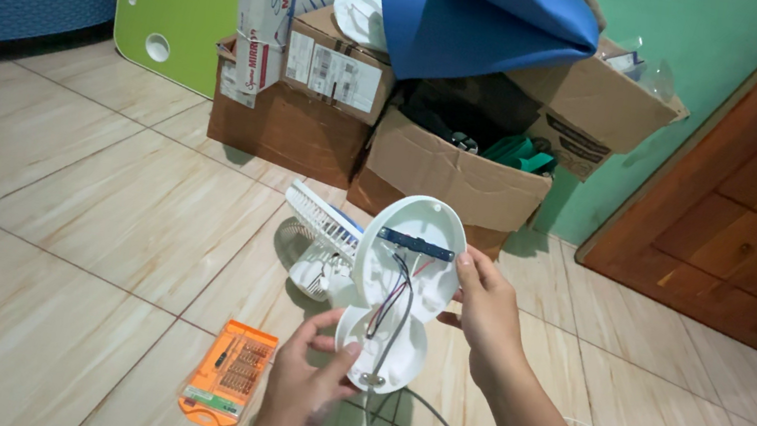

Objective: The person kneels on the floor and uses a screwdriver to unscrew the rear cover of a pedestal fan, removes the blue cover, opens the white motor housing, and works on the power cord and internal wiring connections.

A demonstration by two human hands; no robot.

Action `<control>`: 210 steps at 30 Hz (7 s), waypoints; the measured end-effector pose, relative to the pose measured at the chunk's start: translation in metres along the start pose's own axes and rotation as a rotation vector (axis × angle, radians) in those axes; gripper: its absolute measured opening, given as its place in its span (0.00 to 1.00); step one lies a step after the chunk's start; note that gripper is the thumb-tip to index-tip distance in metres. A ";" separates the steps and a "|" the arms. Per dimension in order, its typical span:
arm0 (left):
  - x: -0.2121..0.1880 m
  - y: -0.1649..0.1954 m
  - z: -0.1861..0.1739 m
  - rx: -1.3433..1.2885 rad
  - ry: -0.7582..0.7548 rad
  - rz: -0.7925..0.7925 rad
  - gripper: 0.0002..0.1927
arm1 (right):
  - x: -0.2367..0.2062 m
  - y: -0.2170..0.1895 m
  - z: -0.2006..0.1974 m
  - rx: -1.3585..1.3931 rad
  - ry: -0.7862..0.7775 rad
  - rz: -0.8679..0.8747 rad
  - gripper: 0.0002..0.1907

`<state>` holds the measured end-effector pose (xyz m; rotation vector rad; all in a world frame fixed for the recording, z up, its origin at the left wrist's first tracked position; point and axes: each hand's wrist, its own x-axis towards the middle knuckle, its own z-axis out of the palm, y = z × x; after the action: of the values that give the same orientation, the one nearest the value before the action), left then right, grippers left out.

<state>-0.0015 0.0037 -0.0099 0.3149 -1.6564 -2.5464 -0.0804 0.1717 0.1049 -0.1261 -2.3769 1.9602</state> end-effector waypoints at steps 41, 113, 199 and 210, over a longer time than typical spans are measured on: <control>0.004 0.028 -0.043 0.235 0.082 0.269 0.24 | -0.089 0.030 0.045 -0.137 0.020 -0.465 0.37; -0.024 0.008 0.006 0.535 -0.135 0.232 0.27 | -0.094 0.016 0.010 -0.765 0.298 -0.824 0.23; -0.032 0.011 -0.011 0.175 -0.164 0.161 0.23 | -0.117 0.182 -0.088 -0.956 0.012 0.123 0.30; -0.028 0.004 -0.014 0.115 -0.160 0.157 0.22 | -0.108 0.211 -0.087 -0.999 -0.050 0.256 0.29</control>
<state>0.0286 -0.0053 -0.0079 -0.0126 -1.8073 -2.4230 0.0411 0.2855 -0.0852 -0.4293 -3.2342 0.6304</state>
